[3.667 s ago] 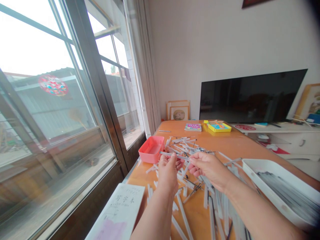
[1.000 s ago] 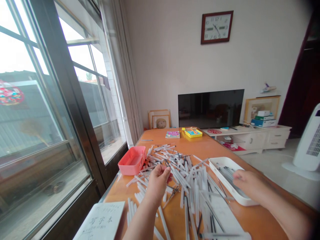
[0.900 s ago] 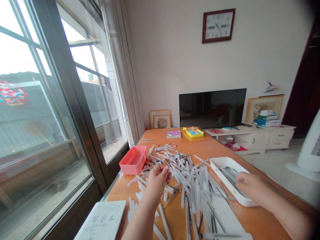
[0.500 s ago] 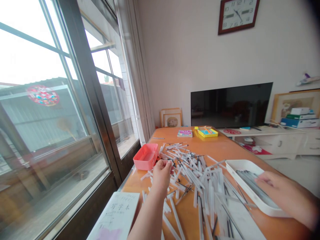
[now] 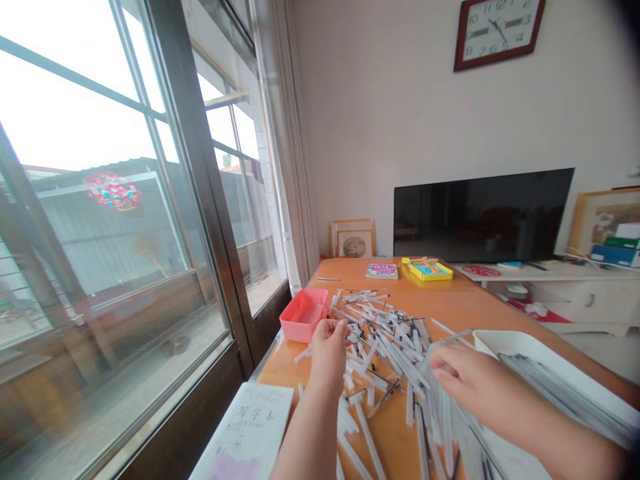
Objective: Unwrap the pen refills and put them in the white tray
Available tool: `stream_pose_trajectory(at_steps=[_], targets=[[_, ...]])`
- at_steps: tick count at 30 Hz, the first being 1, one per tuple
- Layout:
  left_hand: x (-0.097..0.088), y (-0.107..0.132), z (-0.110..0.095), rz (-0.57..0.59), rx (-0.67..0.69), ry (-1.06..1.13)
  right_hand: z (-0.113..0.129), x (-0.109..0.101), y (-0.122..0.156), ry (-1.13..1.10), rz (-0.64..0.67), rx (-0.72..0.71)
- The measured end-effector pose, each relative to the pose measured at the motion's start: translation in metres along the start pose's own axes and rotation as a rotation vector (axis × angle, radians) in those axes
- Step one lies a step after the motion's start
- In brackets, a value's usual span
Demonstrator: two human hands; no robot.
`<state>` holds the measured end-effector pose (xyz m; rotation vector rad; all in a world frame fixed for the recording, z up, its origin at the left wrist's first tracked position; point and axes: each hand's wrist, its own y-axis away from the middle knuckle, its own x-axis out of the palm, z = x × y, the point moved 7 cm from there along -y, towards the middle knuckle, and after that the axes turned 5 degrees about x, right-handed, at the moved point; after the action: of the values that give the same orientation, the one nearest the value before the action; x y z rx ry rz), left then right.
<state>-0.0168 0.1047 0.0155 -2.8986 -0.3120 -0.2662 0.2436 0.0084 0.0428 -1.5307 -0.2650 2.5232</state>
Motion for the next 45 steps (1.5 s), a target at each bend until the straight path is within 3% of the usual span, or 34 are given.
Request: stream_pose_trajectory(at_steps=[3, 8, 12, 16, 26, 31, 38, 41, 45], targets=[[0.000, 0.001, 0.000, 0.000, -0.015, 0.004, 0.035, 0.032, -0.013, 0.082, 0.127, -0.111], [0.001, 0.002, 0.002, 0.005, -0.016, -0.006, 0.076, 0.079, -0.033, 0.192, 0.149, -0.261], [0.002, 0.003, 0.003, 0.017, -0.030, -0.038, 0.093, 0.108, -0.045, 0.333, 0.168, -0.349], [0.005, 0.005, 0.004, 0.026, -0.039, -0.079, 0.097, 0.121, -0.055, 0.435, 0.172, -0.393], [0.019, 0.003, 0.020, 0.116, 0.024, -0.089, 0.081, 0.121, -0.062, 0.393, 0.175, -0.397], [0.022, -0.001, 0.029, 0.151, 0.054, -0.137, 0.079, 0.095, -0.057, 0.294, 0.019, -0.384], [0.030, 0.009, 0.026, 0.277, 0.069, -0.317, 0.062, 0.053, -0.059, -0.146, -0.161, -0.206], [0.038, 0.018, 0.021, 0.368, 0.073, -0.361, 0.057, 0.051, -0.062, -0.360, -0.152, -0.168], [0.049, 0.029, 0.003, 0.484, 0.226, -0.281, 0.064, 0.053, -0.060, -0.553, -0.082, -0.180]])
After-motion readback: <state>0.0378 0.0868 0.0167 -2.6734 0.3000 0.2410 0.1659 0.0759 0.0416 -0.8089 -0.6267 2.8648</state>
